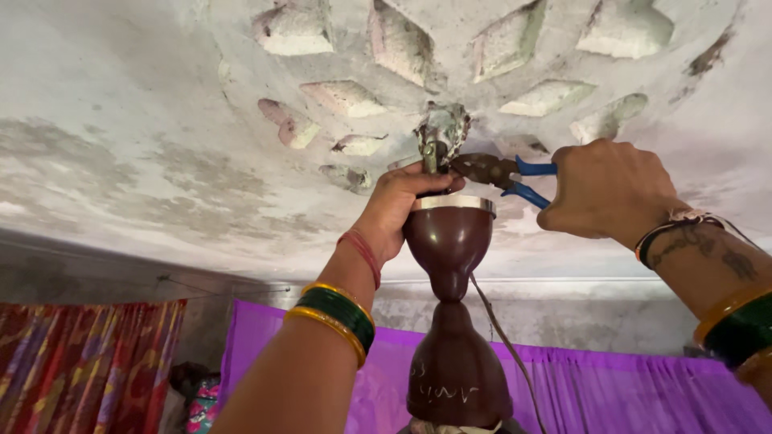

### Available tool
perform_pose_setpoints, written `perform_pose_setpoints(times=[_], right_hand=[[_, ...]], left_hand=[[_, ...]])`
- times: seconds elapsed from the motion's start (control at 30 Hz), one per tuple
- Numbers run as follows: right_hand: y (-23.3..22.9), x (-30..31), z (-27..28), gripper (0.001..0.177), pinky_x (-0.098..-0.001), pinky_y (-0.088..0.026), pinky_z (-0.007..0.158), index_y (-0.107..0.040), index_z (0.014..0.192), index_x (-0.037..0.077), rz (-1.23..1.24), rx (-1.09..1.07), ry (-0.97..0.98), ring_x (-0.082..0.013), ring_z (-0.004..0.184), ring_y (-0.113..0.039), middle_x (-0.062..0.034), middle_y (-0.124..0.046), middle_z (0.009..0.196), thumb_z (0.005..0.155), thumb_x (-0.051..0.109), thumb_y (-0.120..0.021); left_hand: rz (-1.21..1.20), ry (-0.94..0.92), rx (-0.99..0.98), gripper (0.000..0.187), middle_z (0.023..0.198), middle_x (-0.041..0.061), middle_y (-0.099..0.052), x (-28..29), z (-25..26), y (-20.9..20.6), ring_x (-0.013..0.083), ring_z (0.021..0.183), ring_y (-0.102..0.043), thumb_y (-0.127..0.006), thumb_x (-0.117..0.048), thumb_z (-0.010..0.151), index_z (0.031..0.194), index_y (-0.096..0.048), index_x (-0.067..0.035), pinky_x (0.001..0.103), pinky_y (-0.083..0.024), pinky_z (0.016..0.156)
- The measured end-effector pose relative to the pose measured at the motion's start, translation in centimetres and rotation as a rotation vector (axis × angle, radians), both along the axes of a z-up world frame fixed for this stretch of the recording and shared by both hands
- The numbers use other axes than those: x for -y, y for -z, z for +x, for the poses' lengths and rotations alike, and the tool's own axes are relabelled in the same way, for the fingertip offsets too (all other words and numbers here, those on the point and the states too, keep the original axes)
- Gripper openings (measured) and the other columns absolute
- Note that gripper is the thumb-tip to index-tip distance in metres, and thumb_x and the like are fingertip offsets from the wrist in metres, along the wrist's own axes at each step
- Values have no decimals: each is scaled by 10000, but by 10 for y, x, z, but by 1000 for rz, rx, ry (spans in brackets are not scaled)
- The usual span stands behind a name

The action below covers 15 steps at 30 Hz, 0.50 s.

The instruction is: The person uses pliers to adjust and tighten the mounting hardware at the ceiling attachment of a ceiling fan. They repeatedly grip and turn the metal fitting while holding the fan canopy steady with their other hand.

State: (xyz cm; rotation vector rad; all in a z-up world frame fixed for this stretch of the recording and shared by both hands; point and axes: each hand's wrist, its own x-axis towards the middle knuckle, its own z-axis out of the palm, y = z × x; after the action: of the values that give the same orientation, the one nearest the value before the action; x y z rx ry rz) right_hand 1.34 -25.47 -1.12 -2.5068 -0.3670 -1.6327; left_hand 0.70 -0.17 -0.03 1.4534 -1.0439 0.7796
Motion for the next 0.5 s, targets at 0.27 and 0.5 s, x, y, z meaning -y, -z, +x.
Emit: perform_pose_setpoints(times=[0.27,0.5], right_hand=[[4,-2,30,767,-437,-561,775,-685,965,7,-57,-86,-314,-320,858,-681,-167,-695,851,676,712,-772],[27,6,34,630,-507,-572,813,-755,817,-21,159,-81,-231,-403,854,-722,-235,-724,816,745,604,-780]], left_hand=[[61,-28,61,229,977,80,-754,-5,3,2,171,902,-706,-733,-115,873,1073,-724,-4,320,-576,849],[6,-216,77,341,961,62,-763,-1,-16,4,159,873,-715,-788,-235,848,1094,-741,-4,319,-582,824]])
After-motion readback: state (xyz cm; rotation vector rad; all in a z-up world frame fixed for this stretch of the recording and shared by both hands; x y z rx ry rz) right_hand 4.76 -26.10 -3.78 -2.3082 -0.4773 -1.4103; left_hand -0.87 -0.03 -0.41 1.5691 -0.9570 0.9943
